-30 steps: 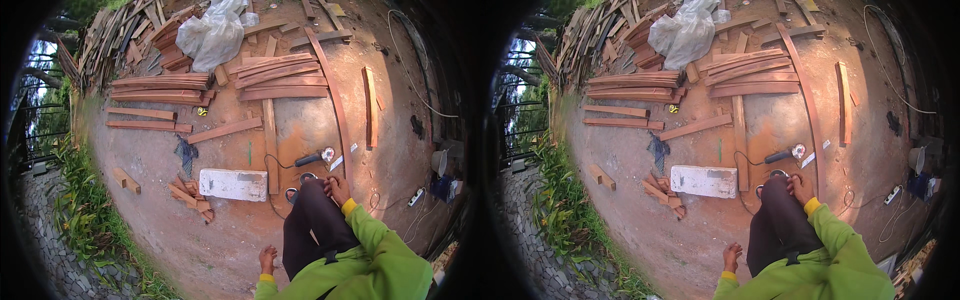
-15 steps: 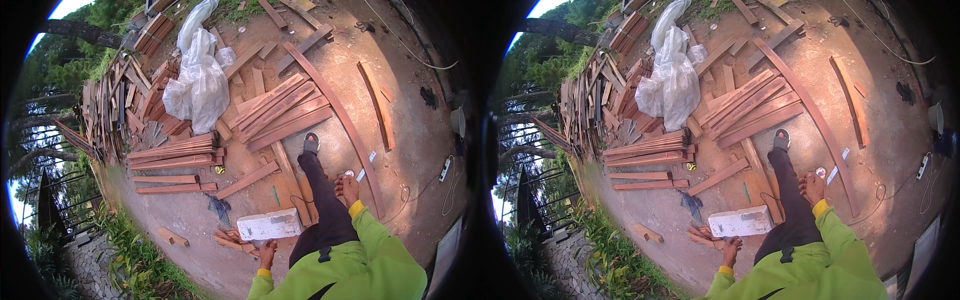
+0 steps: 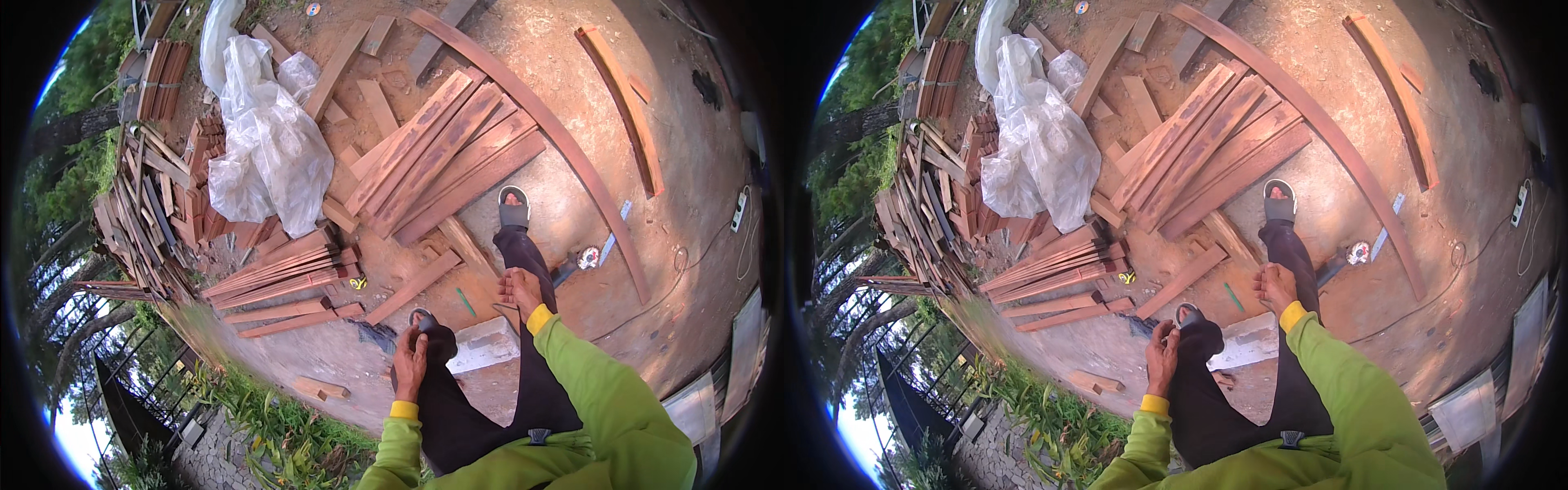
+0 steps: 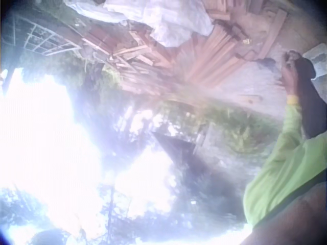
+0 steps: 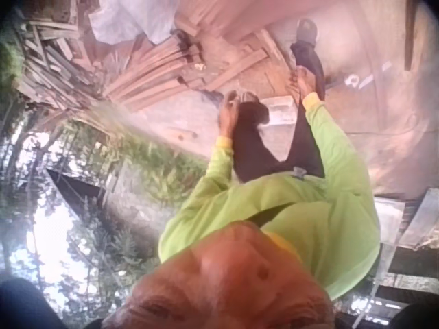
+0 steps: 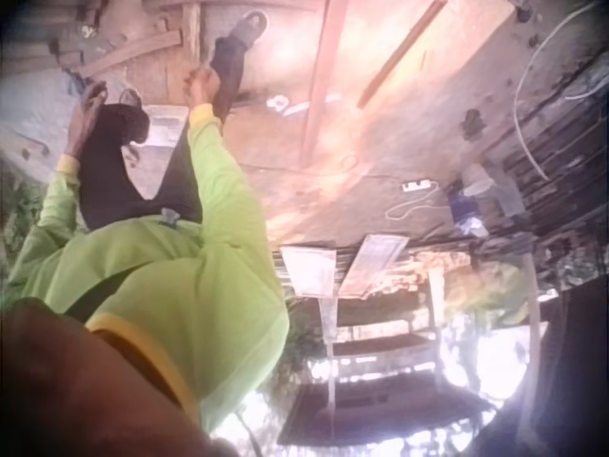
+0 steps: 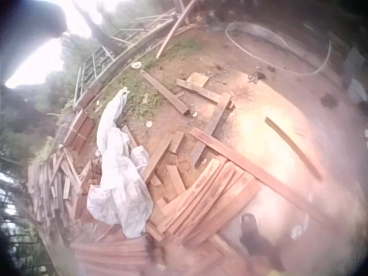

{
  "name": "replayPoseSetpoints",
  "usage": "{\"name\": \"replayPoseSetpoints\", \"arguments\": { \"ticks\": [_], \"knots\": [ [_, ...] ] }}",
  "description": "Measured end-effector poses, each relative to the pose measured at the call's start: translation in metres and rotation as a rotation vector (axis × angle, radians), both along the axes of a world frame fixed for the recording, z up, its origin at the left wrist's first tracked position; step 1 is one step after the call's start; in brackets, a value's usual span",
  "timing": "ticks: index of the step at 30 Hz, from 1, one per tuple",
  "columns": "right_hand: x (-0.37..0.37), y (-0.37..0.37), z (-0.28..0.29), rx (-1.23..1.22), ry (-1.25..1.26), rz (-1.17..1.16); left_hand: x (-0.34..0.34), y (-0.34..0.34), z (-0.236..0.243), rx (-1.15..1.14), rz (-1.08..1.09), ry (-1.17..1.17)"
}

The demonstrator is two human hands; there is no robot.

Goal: The person selects a long wooden plank from a pile of lumber on the ground and positions it on a concrete block. They then use an angle grinder to cut the plank, creating sawdust as they work through the wood.

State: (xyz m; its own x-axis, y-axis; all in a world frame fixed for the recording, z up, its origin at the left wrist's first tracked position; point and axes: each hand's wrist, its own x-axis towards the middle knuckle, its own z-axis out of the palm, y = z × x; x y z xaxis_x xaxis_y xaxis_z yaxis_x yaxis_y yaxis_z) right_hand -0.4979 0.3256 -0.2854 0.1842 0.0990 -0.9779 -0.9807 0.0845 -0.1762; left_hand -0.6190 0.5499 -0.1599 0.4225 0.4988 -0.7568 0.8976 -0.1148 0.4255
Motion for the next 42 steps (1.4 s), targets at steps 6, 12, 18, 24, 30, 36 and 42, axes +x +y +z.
{"name": "replayPoseSetpoints", "arguments": {
  "ticks": [6, 12, 18, 24, 30, 36, 42],
  "knots": [
    [0.014, 0.051, -0.055, -0.016, -0.09, -0.073, 0.013, 0.06, -0.076, 0.131, -0.463, -0.045],
    [0.009, 0.094, -0.157, -0.256, -0.224, -0.053, 0.06, 0.15, -0.224, 0.247, -0.92, -0.192],
    [-0.014, 0.124, -0.302, -0.675, -0.325, 0.045, 0.153, 0.234, -0.366, 0.648, -1.224, -0.145],
    [0.015, 0.154, -0.36, -0.436, -0.171, -0.299, 0.155, 0.305, -0.45, 0.514, -1.218, -0.04],
    [0.024, 0.167, -0.363, -0.391, -0.246, -0.507, 0.174, 0.286, -0.439, 0.697, -1.201, -0.12],
    [0.026, 0.162, -0.333, -0.191, -0.225, -0.587, 0.228, 0.297, -0.458, 0.599, -1.15, -0.433],
    [0.032, 0.154, -0.343, -0.187, -0.178, -0.569, 0.343, 0.218, -0.494, 0.345, -0.943, -0.509]
  ]
}}
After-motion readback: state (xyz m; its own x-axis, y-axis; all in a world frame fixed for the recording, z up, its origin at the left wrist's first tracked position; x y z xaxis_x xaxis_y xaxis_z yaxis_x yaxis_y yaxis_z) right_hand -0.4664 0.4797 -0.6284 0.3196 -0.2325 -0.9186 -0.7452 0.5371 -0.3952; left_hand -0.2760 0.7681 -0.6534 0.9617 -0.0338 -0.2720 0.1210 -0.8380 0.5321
